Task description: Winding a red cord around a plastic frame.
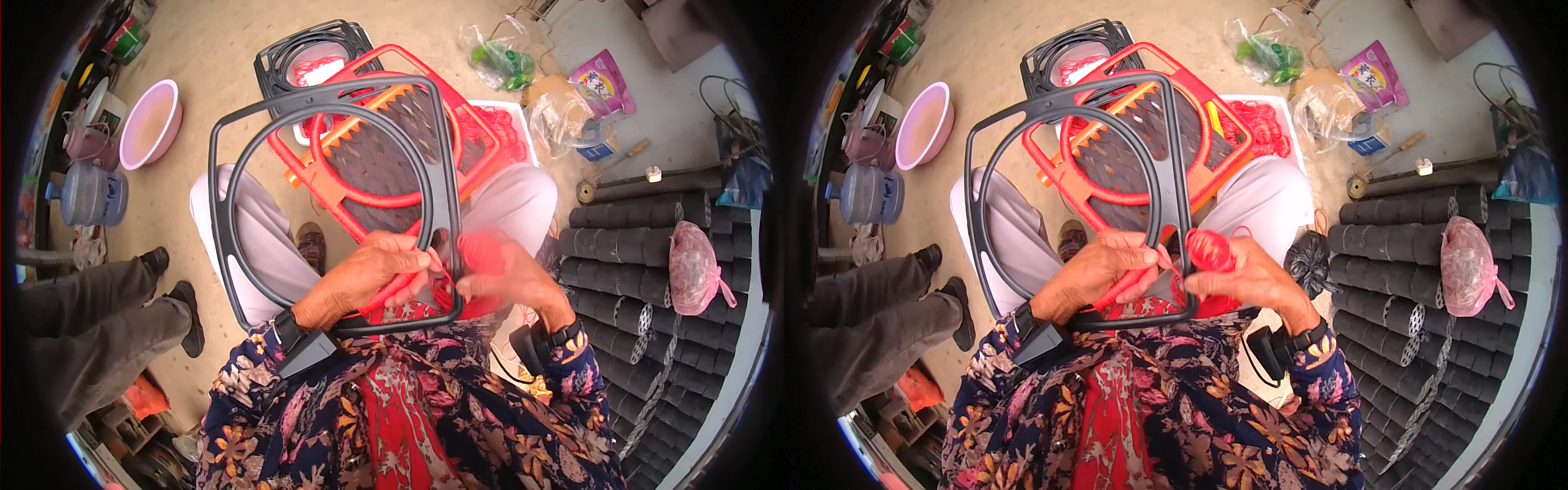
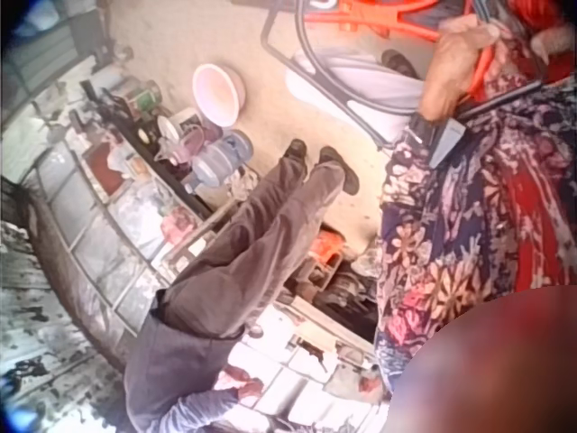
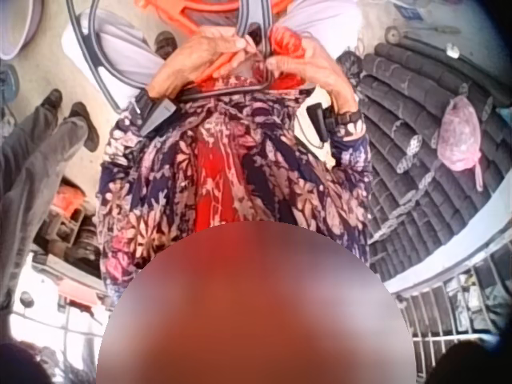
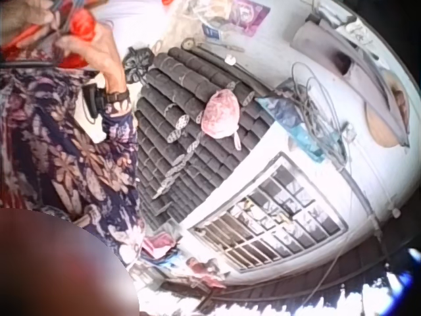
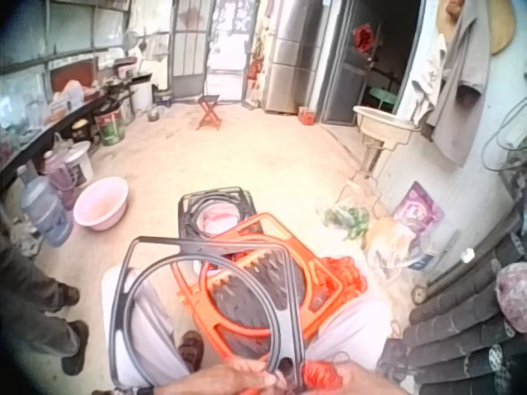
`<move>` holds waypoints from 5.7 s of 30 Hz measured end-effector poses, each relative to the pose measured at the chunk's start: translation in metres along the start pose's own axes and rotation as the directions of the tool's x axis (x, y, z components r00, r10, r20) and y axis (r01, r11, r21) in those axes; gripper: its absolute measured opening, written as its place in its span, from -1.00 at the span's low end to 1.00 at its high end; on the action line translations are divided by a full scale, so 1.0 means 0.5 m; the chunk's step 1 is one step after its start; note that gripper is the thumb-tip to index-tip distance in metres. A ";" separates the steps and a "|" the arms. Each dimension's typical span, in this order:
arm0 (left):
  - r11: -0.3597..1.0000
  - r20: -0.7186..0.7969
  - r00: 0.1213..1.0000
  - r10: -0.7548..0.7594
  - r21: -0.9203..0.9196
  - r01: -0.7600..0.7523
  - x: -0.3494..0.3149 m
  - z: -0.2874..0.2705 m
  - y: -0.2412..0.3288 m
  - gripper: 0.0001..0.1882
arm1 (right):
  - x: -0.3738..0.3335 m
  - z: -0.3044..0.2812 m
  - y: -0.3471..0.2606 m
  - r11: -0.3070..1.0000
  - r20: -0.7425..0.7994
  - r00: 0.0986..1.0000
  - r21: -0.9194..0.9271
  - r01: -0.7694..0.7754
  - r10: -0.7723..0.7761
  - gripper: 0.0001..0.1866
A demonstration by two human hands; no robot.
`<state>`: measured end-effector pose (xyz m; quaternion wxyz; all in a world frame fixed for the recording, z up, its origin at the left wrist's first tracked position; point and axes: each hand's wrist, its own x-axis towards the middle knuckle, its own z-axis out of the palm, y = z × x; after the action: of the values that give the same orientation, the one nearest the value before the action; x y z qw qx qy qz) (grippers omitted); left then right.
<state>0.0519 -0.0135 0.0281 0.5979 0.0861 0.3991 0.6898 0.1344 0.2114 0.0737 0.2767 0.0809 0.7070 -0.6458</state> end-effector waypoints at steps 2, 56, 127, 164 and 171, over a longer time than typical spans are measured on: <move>0.998 -0.055 0.997 0.048 0.039 -0.046 -0.001 0.006 0.021 -0.71 | -0.025 0.015 -0.048 0.991 -0.044 0.992 -0.047 -0.122 0.120 -0.79; 0.583 -0.270 0.883 0.384 0.812 -0.005 0.048 0.015 -0.066 -0.56 | 0.282 0.023 -0.295 0.675 -0.050 0.695 -0.296 0.676 -0.718 -0.68; 0.515 -0.490 0.745 0.453 0.826 0.229 0.099 -0.082 -0.040 -0.68 | 0.177 0.070 0.001 -0.223 0.572 0.790 -0.818 0.530 -0.222 -0.90; 0.978 -0.497 0.857 0.133 0.206 -0.032 0.029 -0.072 0.010 -0.68 | 0.158 0.094 0.008 0.907 -0.071 0.938 0.238 0.347 -0.340 -0.43; 0.972 -0.478 0.850 0.221 0.175 -0.154 0.051 -0.088 -0.016 -0.61 | 0.170 0.090 0.036 0.644 -0.123 0.769 -0.637 0.424 -0.628 -0.59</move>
<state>0.0249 -0.0106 -0.0155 0.3987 -0.0159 0.5726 0.7161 0.0848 0.1505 0.0151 -0.0390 -0.1110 0.8950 -0.4302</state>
